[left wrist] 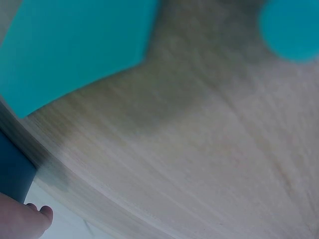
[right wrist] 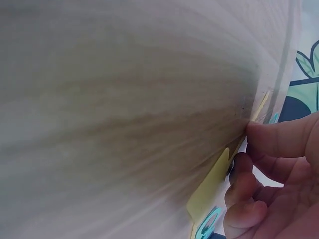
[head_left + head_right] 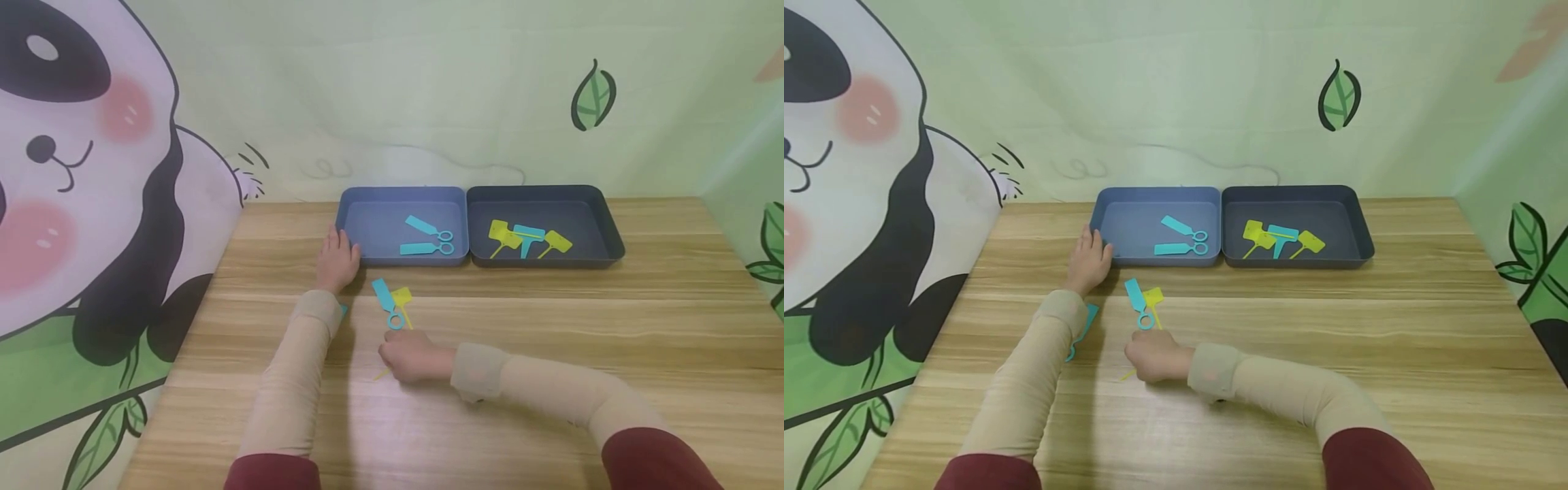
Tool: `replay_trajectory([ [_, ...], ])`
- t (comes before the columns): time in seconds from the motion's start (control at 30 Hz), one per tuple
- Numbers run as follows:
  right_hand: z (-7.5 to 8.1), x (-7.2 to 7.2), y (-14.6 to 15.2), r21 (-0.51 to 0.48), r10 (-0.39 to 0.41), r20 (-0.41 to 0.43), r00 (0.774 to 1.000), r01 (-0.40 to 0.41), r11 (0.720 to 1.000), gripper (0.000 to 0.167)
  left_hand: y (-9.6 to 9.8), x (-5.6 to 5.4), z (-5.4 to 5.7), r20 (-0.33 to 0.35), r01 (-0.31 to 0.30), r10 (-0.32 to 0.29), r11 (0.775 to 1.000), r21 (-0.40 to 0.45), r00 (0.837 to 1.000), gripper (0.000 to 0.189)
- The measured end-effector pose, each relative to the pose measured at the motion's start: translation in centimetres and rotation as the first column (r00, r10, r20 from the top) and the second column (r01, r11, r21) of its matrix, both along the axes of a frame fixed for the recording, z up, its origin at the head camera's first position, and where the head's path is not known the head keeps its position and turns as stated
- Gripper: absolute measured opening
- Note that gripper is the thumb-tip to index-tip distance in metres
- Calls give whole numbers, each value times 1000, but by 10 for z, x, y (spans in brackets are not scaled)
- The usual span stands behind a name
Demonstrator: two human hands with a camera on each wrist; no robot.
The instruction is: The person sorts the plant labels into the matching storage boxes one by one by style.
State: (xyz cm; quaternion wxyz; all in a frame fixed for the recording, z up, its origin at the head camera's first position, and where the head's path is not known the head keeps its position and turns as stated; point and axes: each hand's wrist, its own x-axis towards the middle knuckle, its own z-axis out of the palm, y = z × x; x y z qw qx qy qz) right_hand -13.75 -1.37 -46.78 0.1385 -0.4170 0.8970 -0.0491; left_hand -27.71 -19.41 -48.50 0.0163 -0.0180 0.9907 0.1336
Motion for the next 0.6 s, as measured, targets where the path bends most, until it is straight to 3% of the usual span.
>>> replay_trajectory([
  [0.2, -1, 1, 0, 41, 32, -32, 999, -31, 999, 6, 0, -1, 0, 0, 2, -2, 1000, 5, 1000, 60],
  [0.43, -2, 1, 3, 20, 103, -83, 991, -102, 995, 5, 0, 1, 2, 4, 6, -6, 1000, 30, 1000, 60],
  [0.53, 1, 1, 5, 21, 173, -145, 974, -172, 985, 8, 0, 1, 2, 9, 8, -8, 999, 34, 1000, 60],
  [0.6, 3, 2, 5, 37, 233, -213, 949, -230, 972, 10, 0, 0, 2, 9, 7, -7, 999, 36, 1000, 60],
])
